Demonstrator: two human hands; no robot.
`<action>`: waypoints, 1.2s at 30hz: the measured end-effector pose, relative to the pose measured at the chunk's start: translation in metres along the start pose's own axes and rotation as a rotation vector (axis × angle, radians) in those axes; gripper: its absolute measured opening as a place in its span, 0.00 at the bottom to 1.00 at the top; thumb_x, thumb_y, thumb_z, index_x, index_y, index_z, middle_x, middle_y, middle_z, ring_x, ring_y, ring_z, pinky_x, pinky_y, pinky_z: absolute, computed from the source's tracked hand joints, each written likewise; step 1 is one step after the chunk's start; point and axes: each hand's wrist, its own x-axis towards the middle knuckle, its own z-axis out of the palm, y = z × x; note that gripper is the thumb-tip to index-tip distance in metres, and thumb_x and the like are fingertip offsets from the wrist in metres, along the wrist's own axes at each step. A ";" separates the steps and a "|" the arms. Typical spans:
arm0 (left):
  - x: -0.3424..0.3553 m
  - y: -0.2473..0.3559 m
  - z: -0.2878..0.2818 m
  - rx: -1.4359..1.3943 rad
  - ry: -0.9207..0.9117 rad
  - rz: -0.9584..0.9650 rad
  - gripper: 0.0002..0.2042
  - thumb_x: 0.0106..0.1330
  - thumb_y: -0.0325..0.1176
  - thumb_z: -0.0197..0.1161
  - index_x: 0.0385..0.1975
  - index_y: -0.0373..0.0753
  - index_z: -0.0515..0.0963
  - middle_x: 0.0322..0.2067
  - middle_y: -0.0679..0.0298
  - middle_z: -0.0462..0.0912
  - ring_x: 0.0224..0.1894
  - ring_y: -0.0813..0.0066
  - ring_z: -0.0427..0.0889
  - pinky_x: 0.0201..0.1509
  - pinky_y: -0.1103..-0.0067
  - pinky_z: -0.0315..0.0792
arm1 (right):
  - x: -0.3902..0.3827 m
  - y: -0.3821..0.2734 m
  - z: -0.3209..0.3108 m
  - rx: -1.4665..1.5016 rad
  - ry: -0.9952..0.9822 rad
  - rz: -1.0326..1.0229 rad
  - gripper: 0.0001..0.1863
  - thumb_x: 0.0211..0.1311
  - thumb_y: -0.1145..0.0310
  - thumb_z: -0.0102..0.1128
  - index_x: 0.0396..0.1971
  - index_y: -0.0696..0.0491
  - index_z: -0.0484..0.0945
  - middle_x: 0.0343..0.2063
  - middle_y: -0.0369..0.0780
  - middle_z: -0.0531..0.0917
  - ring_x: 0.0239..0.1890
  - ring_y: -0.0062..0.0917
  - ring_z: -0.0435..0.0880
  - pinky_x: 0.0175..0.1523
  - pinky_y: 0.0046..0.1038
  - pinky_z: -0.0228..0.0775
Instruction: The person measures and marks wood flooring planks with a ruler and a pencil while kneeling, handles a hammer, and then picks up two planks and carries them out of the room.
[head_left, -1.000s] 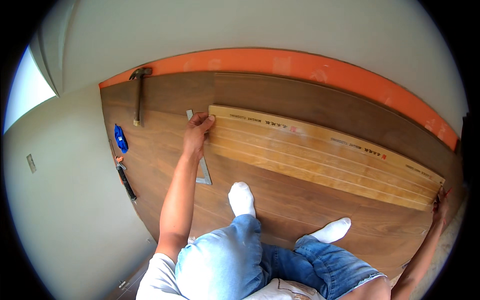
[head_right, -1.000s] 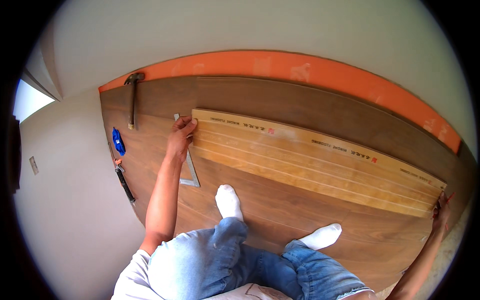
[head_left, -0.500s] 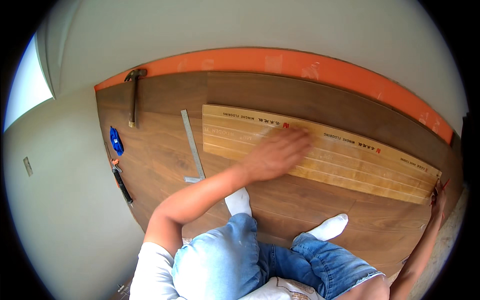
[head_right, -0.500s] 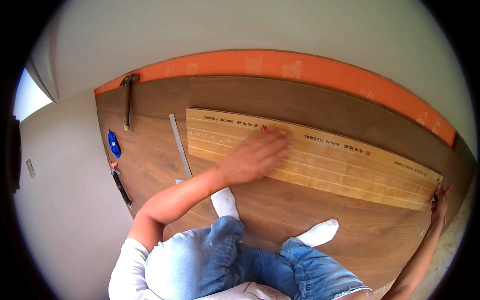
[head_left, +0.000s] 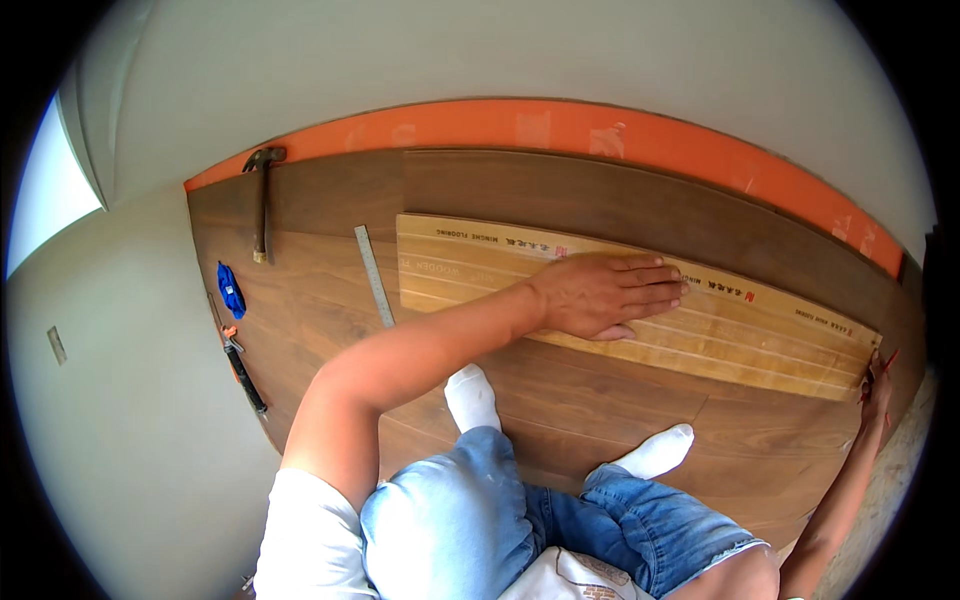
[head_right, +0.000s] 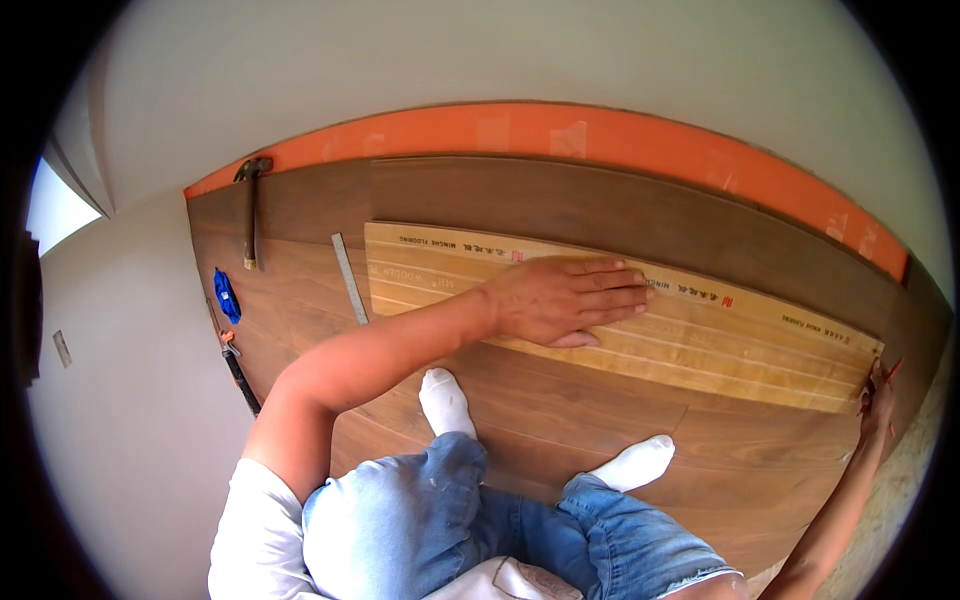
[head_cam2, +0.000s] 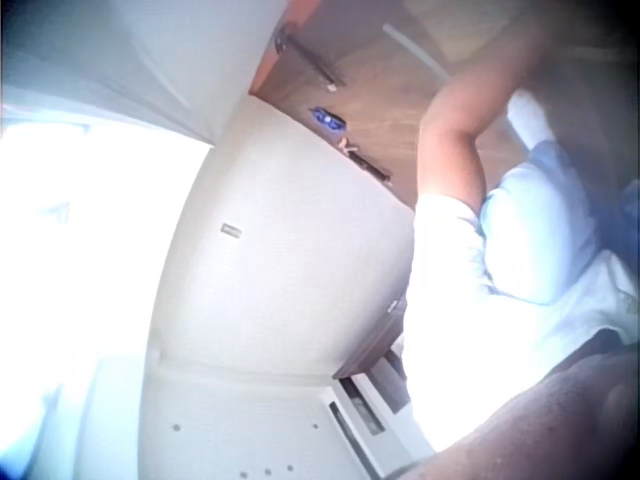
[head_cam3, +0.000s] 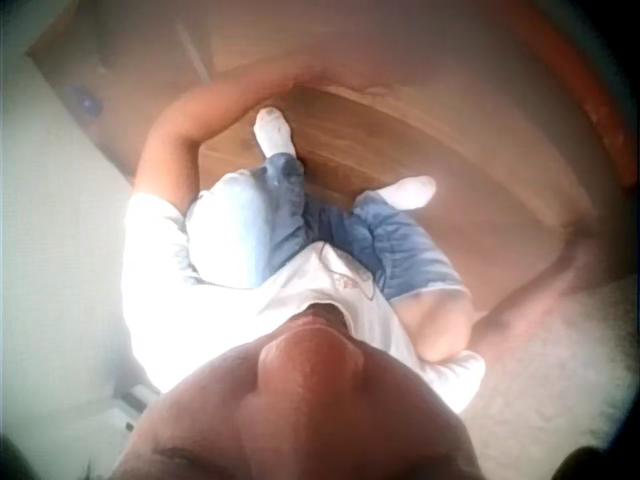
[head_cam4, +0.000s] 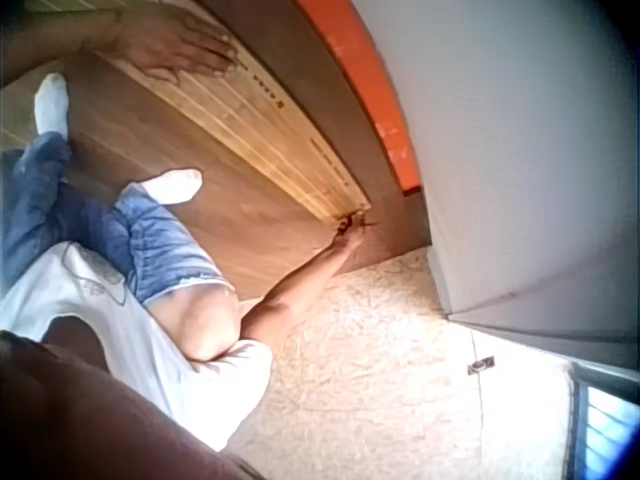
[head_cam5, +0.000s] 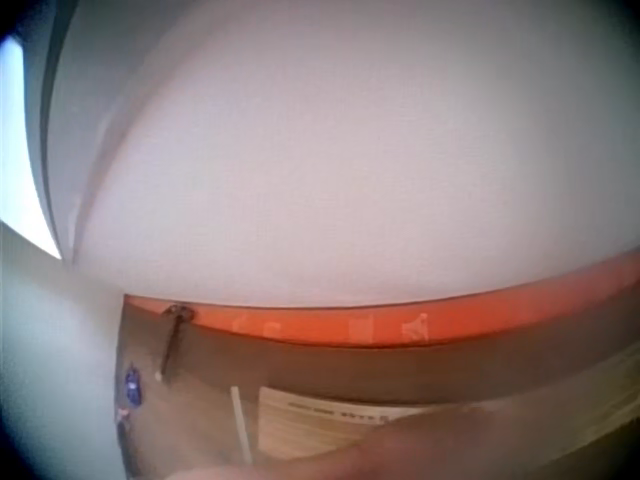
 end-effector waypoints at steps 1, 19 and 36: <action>0.000 0.000 0.000 -0.006 0.003 0.001 0.32 0.73 0.46 0.56 0.72 0.32 0.64 0.74 0.52 0.63 0.78 0.57 0.57 0.84 0.62 0.47 | 0.000 0.000 -0.003 -0.002 -0.024 -0.002 0.20 0.73 0.51 0.63 0.55 0.48 0.82 0.24 0.23 0.73 0.20 0.07 0.61 0.21 0.15 0.48; 0.013 0.007 -0.015 0.009 -0.158 -0.189 0.37 0.60 0.42 0.69 0.70 0.38 0.69 0.73 0.58 0.67 0.77 0.58 0.62 0.82 0.63 0.55 | -0.073 -0.092 0.065 -0.120 0.340 -0.272 0.23 0.77 0.51 0.52 0.44 0.55 0.87 0.38 0.37 0.89 0.38 0.18 0.85 0.31 0.22 0.66; 0.017 0.008 -0.016 0.063 -0.132 -0.184 0.37 0.56 0.41 0.71 0.69 0.40 0.71 0.71 0.61 0.70 0.73 0.60 0.67 0.81 0.63 0.59 | -0.060 -0.117 0.068 -0.465 0.214 -0.446 0.21 0.76 0.52 0.52 0.38 0.56 0.83 0.23 0.39 0.84 0.27 0.24 0.83 0.34 0.30 0.72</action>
